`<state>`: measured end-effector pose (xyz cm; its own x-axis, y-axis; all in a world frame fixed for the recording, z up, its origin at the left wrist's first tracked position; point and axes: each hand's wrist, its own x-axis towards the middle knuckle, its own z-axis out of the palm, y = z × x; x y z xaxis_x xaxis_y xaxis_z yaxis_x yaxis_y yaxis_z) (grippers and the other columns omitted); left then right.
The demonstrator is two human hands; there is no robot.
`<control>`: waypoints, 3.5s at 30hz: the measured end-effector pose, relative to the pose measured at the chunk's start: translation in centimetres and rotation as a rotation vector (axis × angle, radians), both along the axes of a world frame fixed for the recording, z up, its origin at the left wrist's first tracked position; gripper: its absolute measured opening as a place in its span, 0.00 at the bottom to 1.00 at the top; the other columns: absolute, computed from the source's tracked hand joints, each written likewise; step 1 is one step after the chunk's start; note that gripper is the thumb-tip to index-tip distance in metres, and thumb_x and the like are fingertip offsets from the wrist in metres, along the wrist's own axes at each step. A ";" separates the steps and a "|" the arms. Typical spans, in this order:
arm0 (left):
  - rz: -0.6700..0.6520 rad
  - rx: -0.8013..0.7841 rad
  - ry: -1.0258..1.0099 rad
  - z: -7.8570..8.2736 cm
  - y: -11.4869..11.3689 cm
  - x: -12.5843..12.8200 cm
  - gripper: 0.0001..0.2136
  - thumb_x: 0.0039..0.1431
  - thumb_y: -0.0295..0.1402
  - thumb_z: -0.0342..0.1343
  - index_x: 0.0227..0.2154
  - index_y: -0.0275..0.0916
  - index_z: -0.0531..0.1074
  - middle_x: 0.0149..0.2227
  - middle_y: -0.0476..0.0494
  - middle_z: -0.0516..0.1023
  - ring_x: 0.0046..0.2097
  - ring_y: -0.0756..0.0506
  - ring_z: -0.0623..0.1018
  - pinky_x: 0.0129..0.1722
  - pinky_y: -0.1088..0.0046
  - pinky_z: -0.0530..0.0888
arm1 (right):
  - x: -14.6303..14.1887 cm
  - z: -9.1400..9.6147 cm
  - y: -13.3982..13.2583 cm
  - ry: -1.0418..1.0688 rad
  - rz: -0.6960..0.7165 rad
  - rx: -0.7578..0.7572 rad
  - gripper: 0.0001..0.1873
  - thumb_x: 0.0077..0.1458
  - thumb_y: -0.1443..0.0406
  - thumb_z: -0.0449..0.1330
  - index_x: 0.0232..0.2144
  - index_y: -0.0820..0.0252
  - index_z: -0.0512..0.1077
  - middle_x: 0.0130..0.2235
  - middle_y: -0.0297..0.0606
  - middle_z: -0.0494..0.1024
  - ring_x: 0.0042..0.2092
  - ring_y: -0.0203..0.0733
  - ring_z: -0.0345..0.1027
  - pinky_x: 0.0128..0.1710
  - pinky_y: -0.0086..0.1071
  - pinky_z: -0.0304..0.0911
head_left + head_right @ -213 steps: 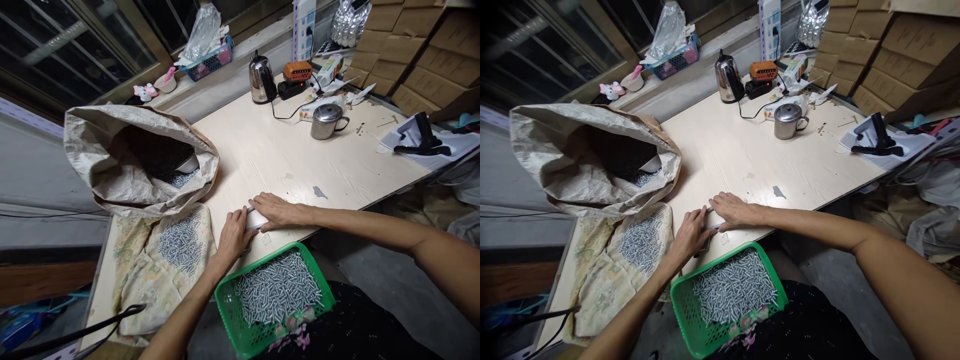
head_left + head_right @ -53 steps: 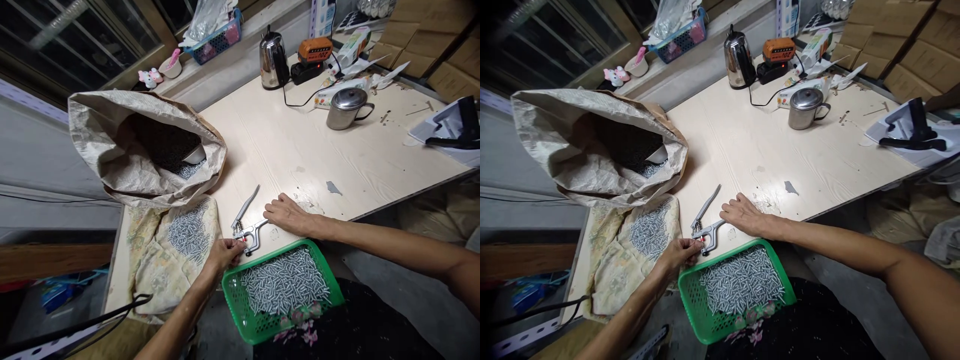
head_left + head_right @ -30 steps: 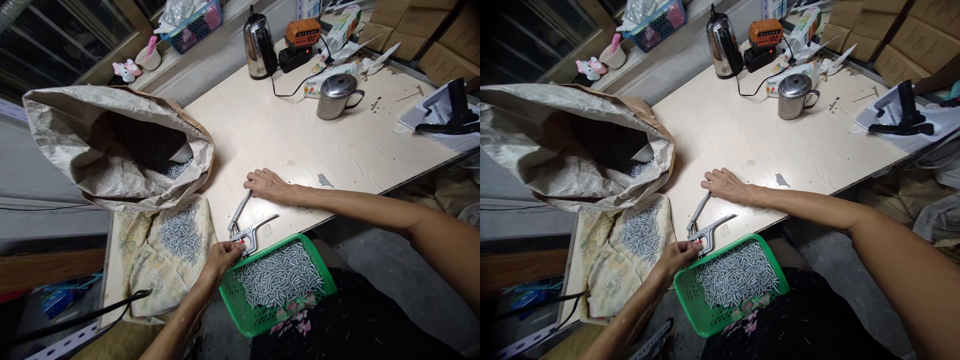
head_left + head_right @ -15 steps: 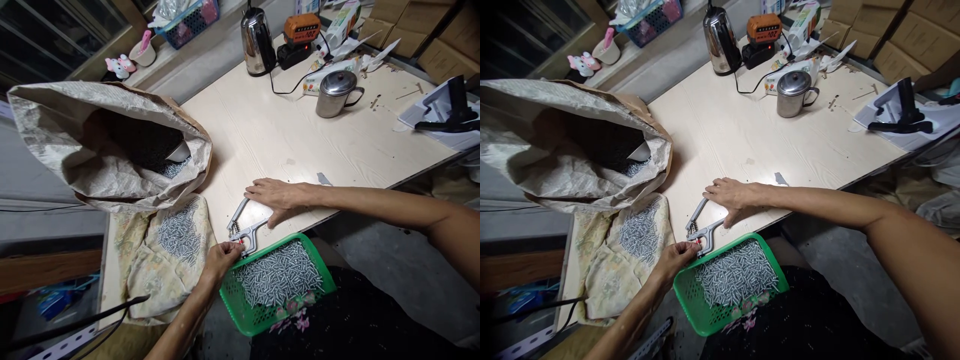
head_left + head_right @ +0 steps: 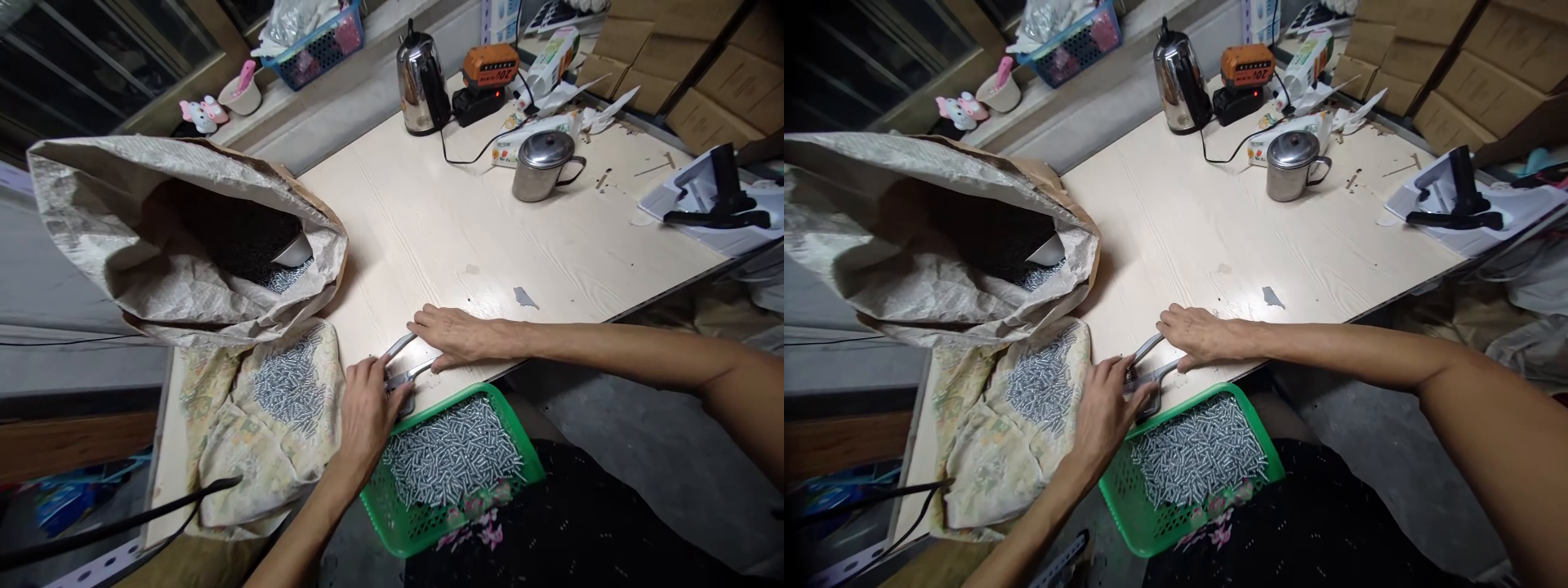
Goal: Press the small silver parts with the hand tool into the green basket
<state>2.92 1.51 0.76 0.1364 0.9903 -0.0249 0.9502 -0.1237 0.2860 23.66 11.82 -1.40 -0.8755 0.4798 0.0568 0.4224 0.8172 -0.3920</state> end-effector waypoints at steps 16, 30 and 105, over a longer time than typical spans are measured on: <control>-0.208 -0.061 0.072 -2.1 4.2 1.3 0.11 0.66 0.37 0.47 0.38 0.37 0.72 0.34 0.42 0.73 0.40 0.43 0.70 0.41 0.65 0.70 | -2.0 -2.5 0.6 0.030 -0.002 0.048 0.10 0.64 0.66 0.52 0.32 0.63 0.70 0.34 0.39 0.71 0.38 0.41 0.60 0.39 0.35 0.55; 0.409 -0.310 0.086 1.7 1.0 -2.4 0.16 0.54 0.46 0.56 0.21 0.38 0.72 0.25 0.45 0.74 0.29 0.46 0.72 0.27 0.73 0.58 | 0.7 -2.1 -0.3 0.133 -0.068 0.030 0.15 0.59 0.57 0.59 0.45 0.61 0.70 0.42 0.42 0.70 0.43 0.45 0.59 0.42 0.38 0.56; 0.717 -0.314 -0.829 -1.6 0.4 -2.1 0.18 0.34 0.47 0.65 0.21 0.34 0.76 0.21 0.47 0.75 0.25 0.50 0.69 0.28 0.75 0.63 | -0.1 -4.5 -0.8 0.233 -0.106 0.550 0.15 0.65 0.73 0.46 0.27 0.60 0.63 0.28 0.33 0.66 0.31 0.37 0.51 0.35 0.35 0.45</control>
